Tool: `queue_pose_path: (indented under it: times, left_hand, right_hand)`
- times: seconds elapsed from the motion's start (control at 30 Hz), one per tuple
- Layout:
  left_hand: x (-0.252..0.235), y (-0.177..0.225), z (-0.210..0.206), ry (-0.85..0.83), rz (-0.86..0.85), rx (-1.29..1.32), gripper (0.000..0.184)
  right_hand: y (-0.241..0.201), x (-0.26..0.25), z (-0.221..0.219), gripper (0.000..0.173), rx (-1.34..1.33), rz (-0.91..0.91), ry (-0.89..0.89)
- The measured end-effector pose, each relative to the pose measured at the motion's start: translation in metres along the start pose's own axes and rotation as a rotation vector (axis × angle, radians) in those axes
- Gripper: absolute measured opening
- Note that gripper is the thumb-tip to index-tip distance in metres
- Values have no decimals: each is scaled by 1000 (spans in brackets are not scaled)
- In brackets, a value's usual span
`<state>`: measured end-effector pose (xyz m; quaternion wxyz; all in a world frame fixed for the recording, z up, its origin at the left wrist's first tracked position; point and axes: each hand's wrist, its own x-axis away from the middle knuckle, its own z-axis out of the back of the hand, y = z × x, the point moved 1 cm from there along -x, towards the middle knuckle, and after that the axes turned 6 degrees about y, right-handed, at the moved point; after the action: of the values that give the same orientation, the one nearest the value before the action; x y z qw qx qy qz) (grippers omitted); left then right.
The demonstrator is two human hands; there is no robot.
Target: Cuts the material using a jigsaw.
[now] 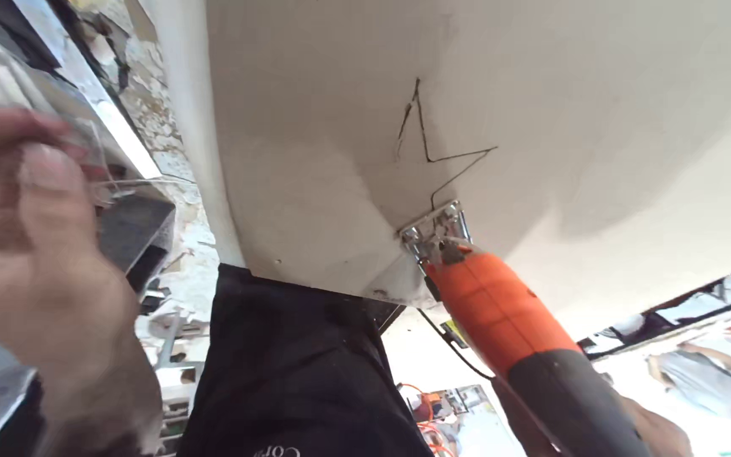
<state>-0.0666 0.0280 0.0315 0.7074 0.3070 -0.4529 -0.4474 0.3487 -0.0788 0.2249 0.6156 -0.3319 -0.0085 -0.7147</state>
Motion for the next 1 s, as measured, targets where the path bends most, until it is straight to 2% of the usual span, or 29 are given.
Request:
queue_pose_path:
  times: [0.03, 0.1, 0.17, 0.27, 0.33, 0.43, 0.5, 0.57, 0.6, 0.67, 0.7, 0.77, 0.8, 0.87, 1.0]
  left_hand:
    - [-4, -11, -2, 9, 46, -69, 35]
    - [-6, -27, -15, -123, 104, -92, 44]
    - [6, -23, -36, -260, 148, -116, 49]
    - [31, -23, -51, -403, 320, 20, 48]
    - [40, -26, -57, -445, 378, 207, 51]
    - [45, -33, -58, -409, 320, 147, 66]
    - [47, -35, -59, -378, 312, 119, 66]
    - [51, -38, -60, -339, 330, 147, 65]
    - [54, -38, -61, -322, 329, 145, 65]
    - [59, -40, -61, -297, 316, 136, 66]
    - [60, -40, -62, -290, 307, 140, 65]
    - [63, -41, -62, -286, 288, 168, 61]
    - [64, -41, -62, -285, 278, 167, 59]
    - [66, -41, -60, -283, 281, 131, 59]
    - [71, -45, -56, -305, 286, 101, 62]
  right_hand:
    - [1, 0, -1, 44, 1, 2, 12]
    - [3, 3, 0, 44, -26, -18, 9]
    - [5, 6, -1, 46, -71, -42, 11]
    - [8, 15, -2, 49, -83, -68, 40]
    - [18, 26, -4, 49, -60, -72, 84]
    - [15, 22, -6, 43, -109, -83, 78]
    - [-2, -7, -12, 38, -155, -102, -41]
    - [-48, -85, -16, 27, -155, -292, -421]
    - [-66, -115, -19, 24, -139, -338, -518]
    - [-77, -131, -11, 19, -52, -410, -593]
    - [-69, -117, -2, 17, -2, -410, -572]
    - [-12, -30, 4, 23, -29, -95, -108]
    - [5, -9, 5, 32, -31, -23, -13]
    - [10, -5, 11, 38, -10, -4, -9]
    - [5, -23, 17, 34, 73, 71, -70]
